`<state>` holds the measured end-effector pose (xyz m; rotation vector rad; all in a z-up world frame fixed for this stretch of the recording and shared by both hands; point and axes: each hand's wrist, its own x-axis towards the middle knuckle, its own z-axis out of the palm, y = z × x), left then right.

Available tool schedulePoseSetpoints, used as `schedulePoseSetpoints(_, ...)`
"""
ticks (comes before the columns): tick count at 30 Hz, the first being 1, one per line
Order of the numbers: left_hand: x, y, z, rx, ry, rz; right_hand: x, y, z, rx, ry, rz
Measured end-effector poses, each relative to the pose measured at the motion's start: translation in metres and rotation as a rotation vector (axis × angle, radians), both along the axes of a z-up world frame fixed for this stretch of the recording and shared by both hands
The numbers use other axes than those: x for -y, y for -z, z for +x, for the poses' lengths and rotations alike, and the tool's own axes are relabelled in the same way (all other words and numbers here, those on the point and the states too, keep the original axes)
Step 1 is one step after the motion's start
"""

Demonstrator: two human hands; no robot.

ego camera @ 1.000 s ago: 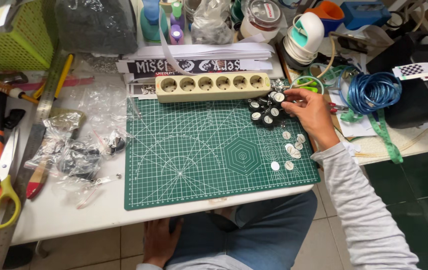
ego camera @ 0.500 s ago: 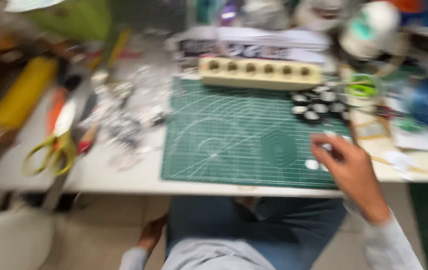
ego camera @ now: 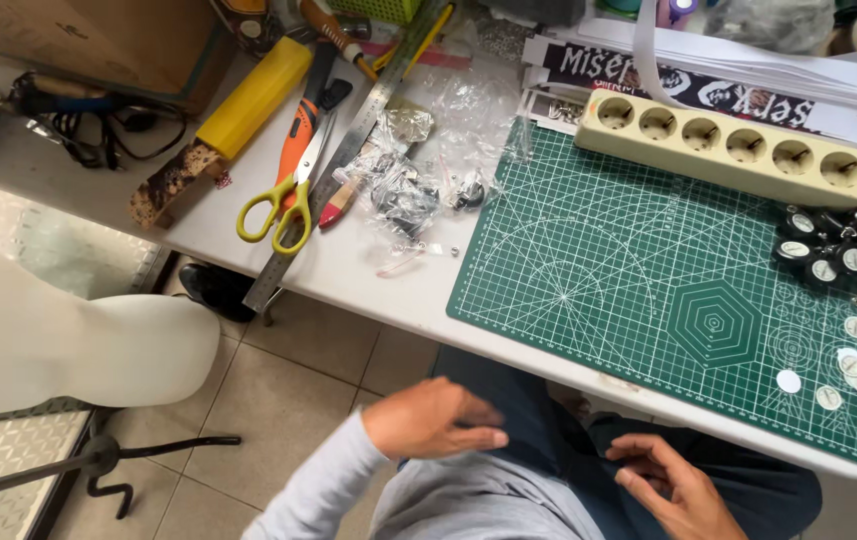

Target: The person assembles small round keychain components by attaching white circular pieces to black housings. They use pliers to secure the metal ring and repeatedly inspect the assembled units on a green cutting mat.

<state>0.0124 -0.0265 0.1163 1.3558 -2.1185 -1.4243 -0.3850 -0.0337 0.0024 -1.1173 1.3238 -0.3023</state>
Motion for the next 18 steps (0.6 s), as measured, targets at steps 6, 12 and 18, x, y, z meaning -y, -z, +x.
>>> schedulePoseSetpoints(6, 0.084, -0.065, 0.008, -0.075, -0.627, -0.496, -0.013, 0.013, 0.005, 0.194, -0.031, -0.162)
schedulePoseSetpoints(12, 0.156, -0.043, 0.008, 0.426, -0.621, -1.033, -0.013, -0.046, 0.050, -0.055, -0.295, -0.360)
schedulePoseSetpoints(18, 0.174, -0.036, 0.007, 0.505, -0.582, -0.986, -0.007, -0.106, 0.076, 0.024, -0.139, -0.415)
